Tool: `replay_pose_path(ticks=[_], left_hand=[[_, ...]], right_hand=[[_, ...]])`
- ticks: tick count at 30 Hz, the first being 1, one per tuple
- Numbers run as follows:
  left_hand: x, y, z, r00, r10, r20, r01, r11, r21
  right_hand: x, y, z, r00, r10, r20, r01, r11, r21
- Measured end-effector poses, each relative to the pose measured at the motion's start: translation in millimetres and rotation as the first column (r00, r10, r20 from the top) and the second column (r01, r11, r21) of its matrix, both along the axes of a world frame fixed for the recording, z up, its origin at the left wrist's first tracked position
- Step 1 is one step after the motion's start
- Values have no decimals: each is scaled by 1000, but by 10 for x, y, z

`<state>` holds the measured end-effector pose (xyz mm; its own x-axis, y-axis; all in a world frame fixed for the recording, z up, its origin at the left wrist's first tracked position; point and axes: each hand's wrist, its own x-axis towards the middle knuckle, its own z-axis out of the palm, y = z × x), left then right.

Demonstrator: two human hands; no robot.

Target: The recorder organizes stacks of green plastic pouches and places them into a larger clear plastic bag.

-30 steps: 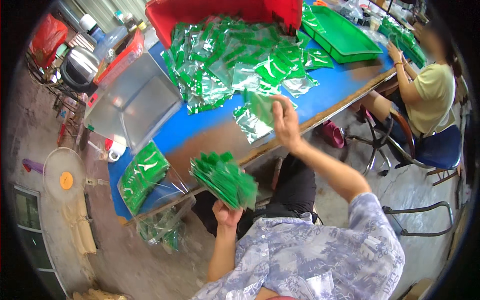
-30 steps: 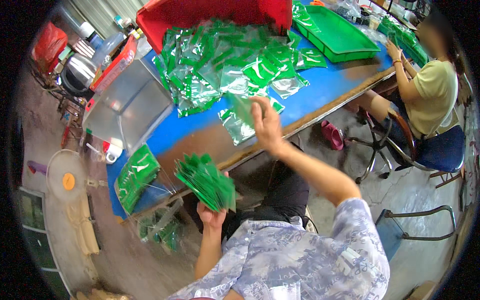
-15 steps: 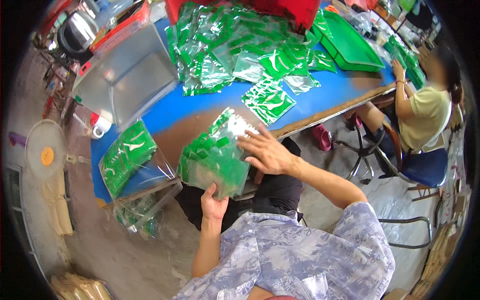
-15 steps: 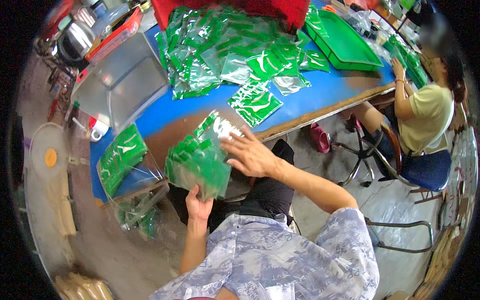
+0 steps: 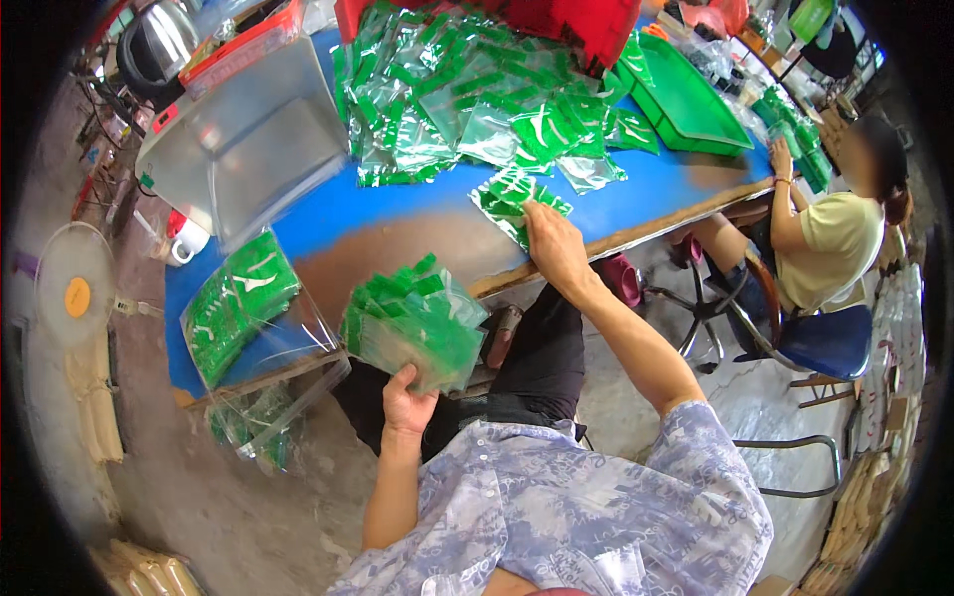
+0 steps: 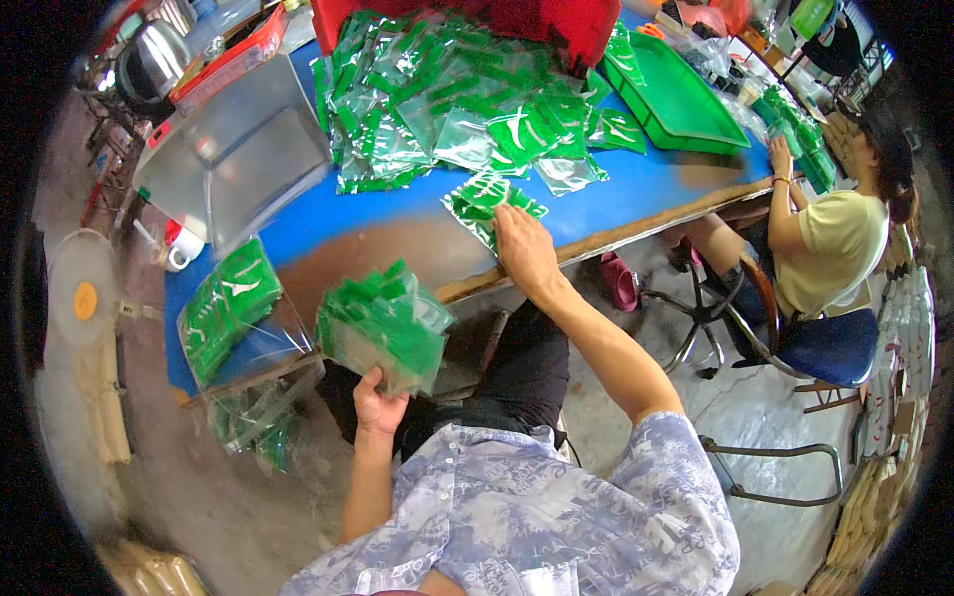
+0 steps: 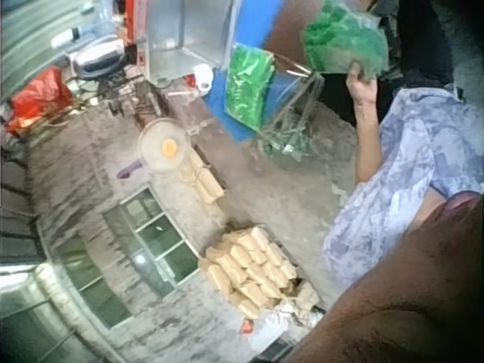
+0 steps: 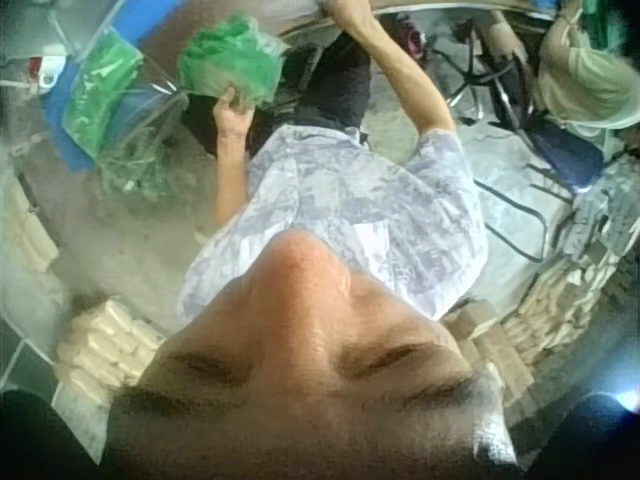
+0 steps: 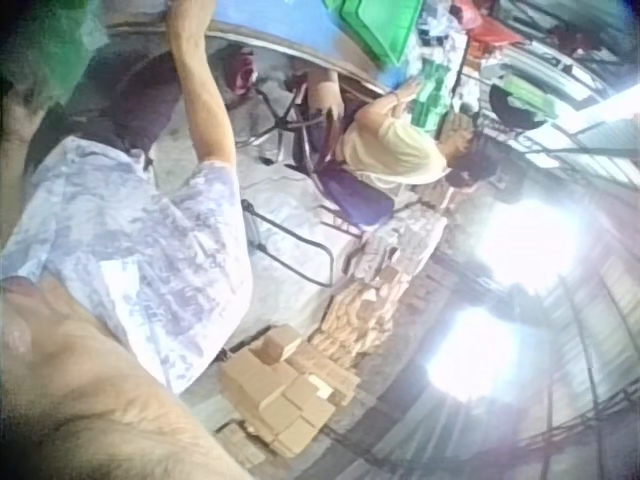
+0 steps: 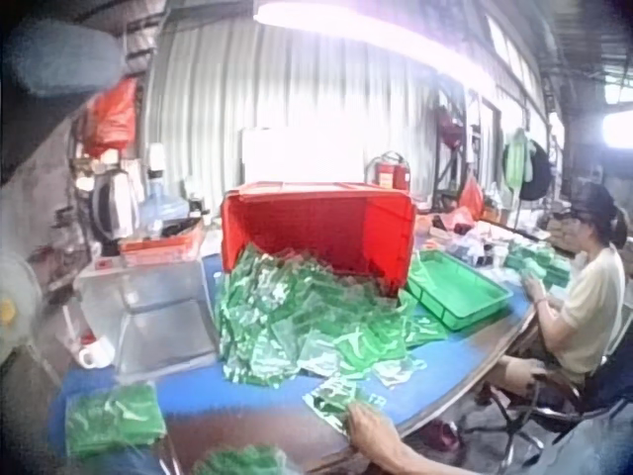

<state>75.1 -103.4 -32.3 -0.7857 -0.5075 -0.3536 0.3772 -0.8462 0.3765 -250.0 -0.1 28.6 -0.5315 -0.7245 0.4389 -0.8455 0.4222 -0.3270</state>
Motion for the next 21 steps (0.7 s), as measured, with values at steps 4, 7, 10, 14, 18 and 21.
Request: replay_pose_path(ticks=[4, 7, 10, 14, 18, 21], left_hand=[[10, -38, 91, 966, -47, -255, 68, 995, 71], [41, -60, 147, 918, -116, -380, 144, 989, 45], [116, -46, 75, 929, -118, -351, 135, 991, 25], [185, -70, -76, 919, -152, -363, 174, 984, 27], [122, 6, -51, 934, -110, -340, 116, 993, -2], [-31, 5, 83, 977, -73, -201, 78, 997, 13]], right_hand=[[120, 18, 83, 991, -33, -126, 5, 976, -218], [251, -37, 90, 994, -72, -82, 84, 985, 153], [482, 78, 247, 980, 198, 21, -198, 962, 188], [643, 153, 96, 887, 448, 113, -443, 894, -62], [1212, 3, 509, 204, 399, 894, 130, 894, -429], [1491, 8, 501, 32, 415, 909, 197, 889, -413]])
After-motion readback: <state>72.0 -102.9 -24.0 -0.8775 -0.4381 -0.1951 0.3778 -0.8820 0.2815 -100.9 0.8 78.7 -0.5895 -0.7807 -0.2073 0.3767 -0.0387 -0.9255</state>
